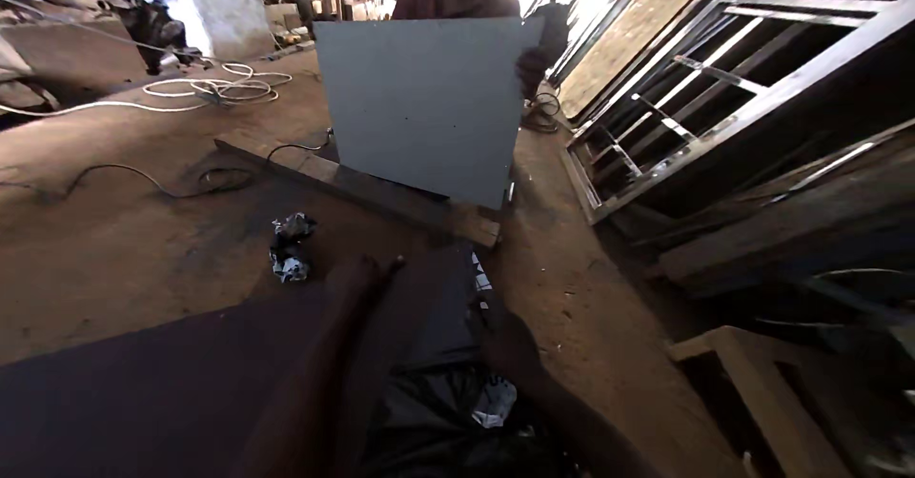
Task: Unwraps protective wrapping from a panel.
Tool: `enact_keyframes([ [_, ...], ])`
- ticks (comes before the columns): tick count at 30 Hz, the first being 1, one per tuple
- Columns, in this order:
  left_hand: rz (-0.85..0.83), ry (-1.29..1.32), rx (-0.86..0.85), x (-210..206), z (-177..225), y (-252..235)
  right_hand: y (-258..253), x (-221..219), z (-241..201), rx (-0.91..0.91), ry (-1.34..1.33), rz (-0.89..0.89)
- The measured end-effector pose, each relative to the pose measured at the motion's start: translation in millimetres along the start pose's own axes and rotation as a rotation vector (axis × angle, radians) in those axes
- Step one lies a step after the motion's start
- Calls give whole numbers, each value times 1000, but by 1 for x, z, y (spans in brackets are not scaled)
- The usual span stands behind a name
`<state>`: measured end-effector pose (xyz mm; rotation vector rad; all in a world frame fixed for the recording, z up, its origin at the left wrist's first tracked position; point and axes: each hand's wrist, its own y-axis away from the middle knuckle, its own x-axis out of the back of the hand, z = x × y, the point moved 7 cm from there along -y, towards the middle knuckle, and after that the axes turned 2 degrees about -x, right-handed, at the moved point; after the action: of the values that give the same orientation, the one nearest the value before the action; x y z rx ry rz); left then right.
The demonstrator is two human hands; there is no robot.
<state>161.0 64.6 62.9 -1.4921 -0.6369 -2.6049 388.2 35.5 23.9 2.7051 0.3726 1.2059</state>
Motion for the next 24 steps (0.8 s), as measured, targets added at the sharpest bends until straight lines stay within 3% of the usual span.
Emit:
enact_keyframes([
  [3, 96, -11, 16, 6, 11, 13, -13, 0, 9, 7, -8, -49],
  [9, -80, -44, -55, 13, 37, 26, -58, 31, -11, 6, -49, 52],
  [12, -93, 120, -233, -20, 32, -13, -88, 18, -19, 164, 76, 18],
  [14, -157, 229, -211, -45, 30, -38, -81, 8, -41, 255, 126, -57],
  [18, -93, 315, -36, -57, 34, -49, -82, -5, -29, 47, 128, -124],
  [24, -74, 481, -54, -70, 19, -76, -74, -8, -10, 26, 51, -56],
])
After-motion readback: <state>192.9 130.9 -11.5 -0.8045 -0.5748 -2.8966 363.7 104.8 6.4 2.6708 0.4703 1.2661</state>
